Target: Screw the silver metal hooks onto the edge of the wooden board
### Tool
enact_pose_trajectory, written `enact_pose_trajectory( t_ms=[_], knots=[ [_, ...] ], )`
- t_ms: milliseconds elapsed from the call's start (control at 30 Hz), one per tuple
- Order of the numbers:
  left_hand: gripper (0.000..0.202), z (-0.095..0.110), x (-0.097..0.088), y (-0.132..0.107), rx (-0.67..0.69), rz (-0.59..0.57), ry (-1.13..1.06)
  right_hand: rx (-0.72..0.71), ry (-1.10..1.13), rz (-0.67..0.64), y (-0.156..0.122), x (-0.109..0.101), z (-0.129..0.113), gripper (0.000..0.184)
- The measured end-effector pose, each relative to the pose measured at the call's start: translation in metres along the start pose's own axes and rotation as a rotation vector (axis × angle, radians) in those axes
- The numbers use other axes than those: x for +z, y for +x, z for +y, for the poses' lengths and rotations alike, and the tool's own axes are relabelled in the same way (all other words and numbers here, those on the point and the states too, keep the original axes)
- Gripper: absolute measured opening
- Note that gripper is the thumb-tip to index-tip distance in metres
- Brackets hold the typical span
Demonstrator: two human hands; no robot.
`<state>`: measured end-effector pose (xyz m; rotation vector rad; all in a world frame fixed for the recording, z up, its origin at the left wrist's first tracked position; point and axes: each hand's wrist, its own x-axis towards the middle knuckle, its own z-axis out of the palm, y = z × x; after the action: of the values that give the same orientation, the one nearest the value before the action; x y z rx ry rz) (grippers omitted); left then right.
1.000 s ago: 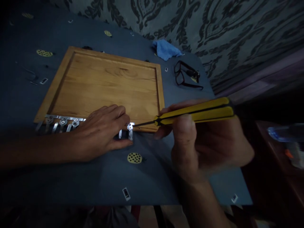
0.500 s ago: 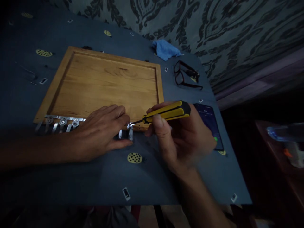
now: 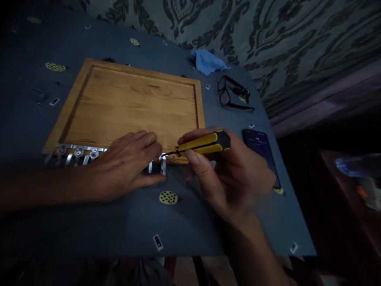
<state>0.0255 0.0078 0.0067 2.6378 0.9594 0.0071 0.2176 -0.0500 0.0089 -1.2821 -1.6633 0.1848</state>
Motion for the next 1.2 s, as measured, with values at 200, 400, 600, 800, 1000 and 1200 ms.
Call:
enact_pose_trajectory(
  t_ms=[200, 400, 600, 800, 1000, 1200],
  knots=[
    [0.031, -0.001, 0.003, -0.001, 0.015, 0.013, -0.007, -0.025, -0.120, 0.178, -0.002, 0.010, 0.006, 0.021],
    [0.034, -0.001, 0.000, 0.000, -0.005, -0.024, -0.013, -0.017, 0.084, 0.183, 0.000, 0.018, 0.001, 0.010],
    [0.034, 0.001, -0.002, 0.000, 0.001, -0.023, -0.017, 0.110, 0.335, -0.066, 0.007, 0.001, 0.000, 0.022],
    [0.034, -0.001, -0.001, 0.000, 0.001, -0.026, -0.002, 0.158, 0.364, -0.100, 0.009, -0.003, 0.000, 0.018],
    [0.036, 0.000, -0.001, 0.001, -0.010, -0.023, -0.014, 0.106, 0.317, 0.051, 0.005, 0.010, -0.002, 0.012],
    [0.036, -0.001, 0.000, 0.001, -0.001, -0.025, -0.010, 0.064, 0.343, 0.172, 0.001, 0.022, -0.002, 0.016]
  ],
)
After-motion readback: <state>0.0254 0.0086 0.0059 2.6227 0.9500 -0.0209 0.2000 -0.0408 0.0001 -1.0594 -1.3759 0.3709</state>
